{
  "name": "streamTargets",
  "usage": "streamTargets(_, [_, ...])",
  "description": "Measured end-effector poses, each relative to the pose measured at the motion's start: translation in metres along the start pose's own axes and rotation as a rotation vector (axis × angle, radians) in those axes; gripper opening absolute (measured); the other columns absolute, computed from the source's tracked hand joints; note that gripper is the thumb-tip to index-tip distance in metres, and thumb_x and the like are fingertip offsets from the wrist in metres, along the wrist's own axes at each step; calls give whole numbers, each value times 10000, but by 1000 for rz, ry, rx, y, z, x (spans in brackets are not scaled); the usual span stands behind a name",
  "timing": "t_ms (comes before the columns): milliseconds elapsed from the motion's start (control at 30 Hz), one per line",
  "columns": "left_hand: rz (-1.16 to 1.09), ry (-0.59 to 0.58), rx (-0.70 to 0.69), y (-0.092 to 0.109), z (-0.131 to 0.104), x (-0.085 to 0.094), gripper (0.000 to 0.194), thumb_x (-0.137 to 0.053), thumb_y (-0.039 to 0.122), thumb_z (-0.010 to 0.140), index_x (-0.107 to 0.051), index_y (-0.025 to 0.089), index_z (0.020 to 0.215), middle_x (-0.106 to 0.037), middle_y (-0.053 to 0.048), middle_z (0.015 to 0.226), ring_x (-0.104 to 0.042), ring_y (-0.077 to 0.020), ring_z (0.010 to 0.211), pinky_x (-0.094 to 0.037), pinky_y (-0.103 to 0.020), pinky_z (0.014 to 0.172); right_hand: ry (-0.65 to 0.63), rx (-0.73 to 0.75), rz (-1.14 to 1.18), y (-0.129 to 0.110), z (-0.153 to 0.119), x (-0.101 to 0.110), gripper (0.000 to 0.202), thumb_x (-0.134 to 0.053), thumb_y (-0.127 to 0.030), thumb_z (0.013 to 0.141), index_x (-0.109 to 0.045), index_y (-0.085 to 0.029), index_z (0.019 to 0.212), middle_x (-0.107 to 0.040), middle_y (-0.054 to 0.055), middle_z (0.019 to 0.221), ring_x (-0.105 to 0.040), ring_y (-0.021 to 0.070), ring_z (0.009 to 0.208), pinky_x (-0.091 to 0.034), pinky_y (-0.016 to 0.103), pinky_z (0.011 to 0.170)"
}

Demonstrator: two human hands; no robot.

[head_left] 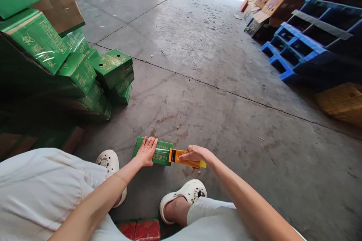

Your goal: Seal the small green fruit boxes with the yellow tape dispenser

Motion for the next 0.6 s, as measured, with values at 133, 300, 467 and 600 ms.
streamTargets(133, [-25, -36, -23, 37, 19, -17, 1419, -840, 322, 531, -22, 185, 1682, -277, -234, 1717, -145, -445, 1626, 36, -636, 1308, -44, -6, -6, -5, -1, 1, 410, -713, -509, 847, -652, -180, 609, -703, 64, 634, -712, 249, 673, -488, 294, 575])
streamTargets(300, [-25, 0, -28, 60, 27, -27, 1318, -747, 266, 575, -53, 145, 1689, -293, -220, 1709, -170, -412, 1623, 40, -598, 1326, -54, 9, 5, -3, -6, -2, 449, -700, -516, 851, -607, -182, 565, -676, 67, 607, -697, 242, 639, -474, 297, 564])
streamTargets(467, [-15, -2, -48, 55, 24, -28, 1299, -713, 272, 583, -28, 141, 1679, -283, -228, 1706, -160, -423, 1620, 32, -601, 1323, 57, 72, -11, 6, -33, 1, 469, -782, -607, 758, -616, -193, 613, -668, 78, 645, -681, 256, 671, -413, 298, 557])
streamTargets(600, [5, 9, -54, 55, 23, -29, 1306, -728, 276, 593, -13, 159, 1680, -286, -221, 1704, -167, -411, 1622, 8, -597, 1324, 111, 81, -12, 30, -76, 17, 527, -781, -699, 718, -641, -201, 622, -619, 56, 601, -626, 233, 638, -361, 301, 544])
Point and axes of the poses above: each hand's wrist, its own z-axis towards the middle knuckle, its own x-axis out of the back of the hand, y = z × x, the point moved 1 cm from there along z, towards the middle knuckle
